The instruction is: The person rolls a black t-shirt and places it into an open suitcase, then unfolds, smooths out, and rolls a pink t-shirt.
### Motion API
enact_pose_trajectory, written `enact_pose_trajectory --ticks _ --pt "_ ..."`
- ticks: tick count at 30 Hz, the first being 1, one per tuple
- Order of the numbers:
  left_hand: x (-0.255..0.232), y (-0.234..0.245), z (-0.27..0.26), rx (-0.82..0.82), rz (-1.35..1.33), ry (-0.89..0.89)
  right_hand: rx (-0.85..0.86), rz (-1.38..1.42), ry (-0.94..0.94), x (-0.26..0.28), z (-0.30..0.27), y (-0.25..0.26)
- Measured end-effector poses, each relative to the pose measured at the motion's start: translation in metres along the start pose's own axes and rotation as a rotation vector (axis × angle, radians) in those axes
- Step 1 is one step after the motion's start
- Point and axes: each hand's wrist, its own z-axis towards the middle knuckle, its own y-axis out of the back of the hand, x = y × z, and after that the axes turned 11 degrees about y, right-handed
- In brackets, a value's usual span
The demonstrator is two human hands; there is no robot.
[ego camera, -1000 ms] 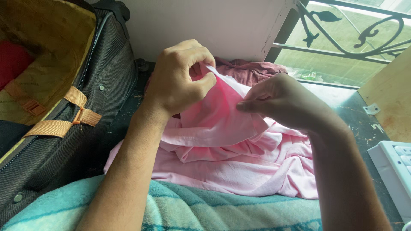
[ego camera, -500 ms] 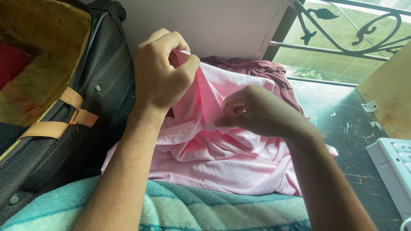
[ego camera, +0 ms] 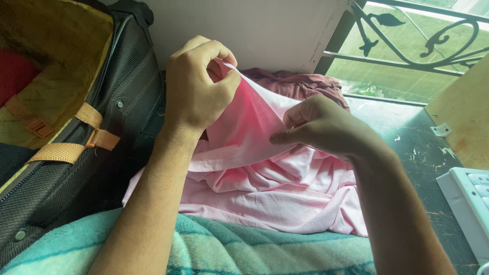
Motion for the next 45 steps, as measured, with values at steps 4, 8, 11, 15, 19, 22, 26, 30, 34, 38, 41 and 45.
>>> enact_pose_trajectory --ticks 4,8,11,15,19,22,26,30,34,38,41,45 --pt "0.0 -0.001 0.0 0.015 -0.004 0.027 0.019 -0.048 -0.008 -0.005 0.003 -0.005" --pt "0.0 -0.001 -0.001 0.024 -0.013 -0.009 -0.027 -0.148 -0.079 -0.006 0.005 -0.008" --pt "-0.007 -0.005 -0.002 0.042 -0.136 -0.127 -0.094 -0.099 -0.126 -0.009 0.006 -0.005" --pt "-0.022 -0.021 -0.009 0.09 -0.163 -0.098 -0.186 0.027 -0.15 -0.018 0.007 0.004" --pt "-0.032 -0.04 -0.015 0.278 0.073 -0.108 -0.44 0.337 0.049 -0.026 0.013 0.012" --pt "-0.04 -0.049 -0.026 0.47 0.121 -0.016 -0.476 0.435 0.251 -0.028 0.005 0.017" --pt "-0.037 -0.053 -0.032 0.435 0.186 -0.09 -0.528 0.345 0.312 -0.028 0.003 0.017" --pt "-0.031 -0.056 -0.03 0.353 0.228 -0.099 -0.587 0.477 0.376 -0.032 0.003 0.022" --pt "-0.036 -0.048 -0.022 0.282 0.189 -0.009 -0.607 0.55 0.482 -0.032 -0.002 0.029" --pt "-0.051 -0.028 -0.013 0.404 0.095 0.135 -0.621 0.589 0.555 -0.028 -0.01 0.035" --pt "-0.058 -0.012 -0.004 0.408 -0.035 -0.021 -0.642 0.618 0.575 -0.027 -0.013 0.039" --pt "-0.072 0.004 0.004 0.61 -0.007 -0.051 -0.649 0.64 0.608 -0.023 -0.017 0.042"
